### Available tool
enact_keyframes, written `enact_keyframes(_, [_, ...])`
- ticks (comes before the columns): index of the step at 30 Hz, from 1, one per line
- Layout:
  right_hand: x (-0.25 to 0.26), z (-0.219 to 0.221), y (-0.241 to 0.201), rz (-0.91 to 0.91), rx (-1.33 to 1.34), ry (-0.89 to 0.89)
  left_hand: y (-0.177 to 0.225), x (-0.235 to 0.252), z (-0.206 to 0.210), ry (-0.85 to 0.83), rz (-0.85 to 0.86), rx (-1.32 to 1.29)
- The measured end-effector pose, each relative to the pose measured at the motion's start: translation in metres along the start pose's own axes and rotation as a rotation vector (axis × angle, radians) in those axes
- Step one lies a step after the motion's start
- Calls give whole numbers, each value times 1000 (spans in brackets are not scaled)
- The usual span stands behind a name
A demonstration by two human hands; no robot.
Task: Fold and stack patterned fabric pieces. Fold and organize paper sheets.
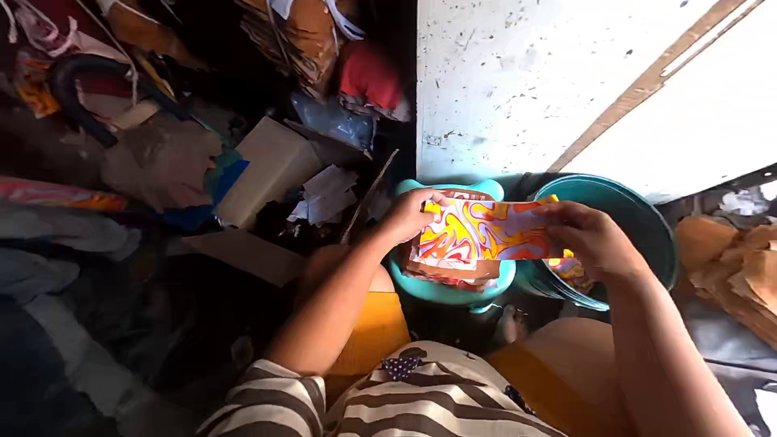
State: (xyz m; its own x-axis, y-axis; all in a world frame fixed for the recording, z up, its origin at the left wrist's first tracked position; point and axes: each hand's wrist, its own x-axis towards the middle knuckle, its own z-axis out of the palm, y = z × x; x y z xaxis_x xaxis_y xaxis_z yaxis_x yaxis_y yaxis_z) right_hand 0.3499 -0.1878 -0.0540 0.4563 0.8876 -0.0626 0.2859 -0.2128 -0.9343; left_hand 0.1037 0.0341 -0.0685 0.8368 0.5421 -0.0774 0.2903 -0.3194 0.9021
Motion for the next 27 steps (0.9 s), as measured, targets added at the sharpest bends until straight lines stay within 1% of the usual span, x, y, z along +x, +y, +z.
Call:
enact_keyframes(2, [1,1,-2,12,-50,-12,2,-1,2,37,-8,151])
enact_keyframes(4, [1,4,-12,-1,-108,-17,4,-3,2,55,-5,227])
enact_keyframes(6, [3,10,-28,-13,-226,-20,5,-4,-1,72,20,252])
enact_keyframes(8, [8,22,-42,-57,-340,-48,6,-4,-7,127,36,221])
enact_keyframes(10, [15,38,-49,-113,-319,-168,4,-4,-11,224,38,193])
enact_keyframes(12, [20,51,-54,-111,-163,-360,3,-5,-13,268,19,206])
enact_keyframes(13, [21,53,-56,-105,-99,-393,2,-6,-13,273,15,224])
enact_keyframes(15, [22,46,-60,-96,-49,-341,0,-9,-9,286,32,253])
enact_keyframes(17, [23,32,-57,-69,-56,-224,1,-13,-3,284,70,300])
enact_keyframes(20, [31,17,-37,-25,-212,-73,0,-13,6,270,168,406])
enact_keyframes(22, [40,21,-17,2,-345,-53,-2,-9,12,245,194,465])
enact_keyframes(24, [44,38,-8,46,-445,-80,-2,-6,17,221,189,500])
enact_keyframes(27, [54,62,6,53,-514,-119,-6,-3,22,224,191,525])
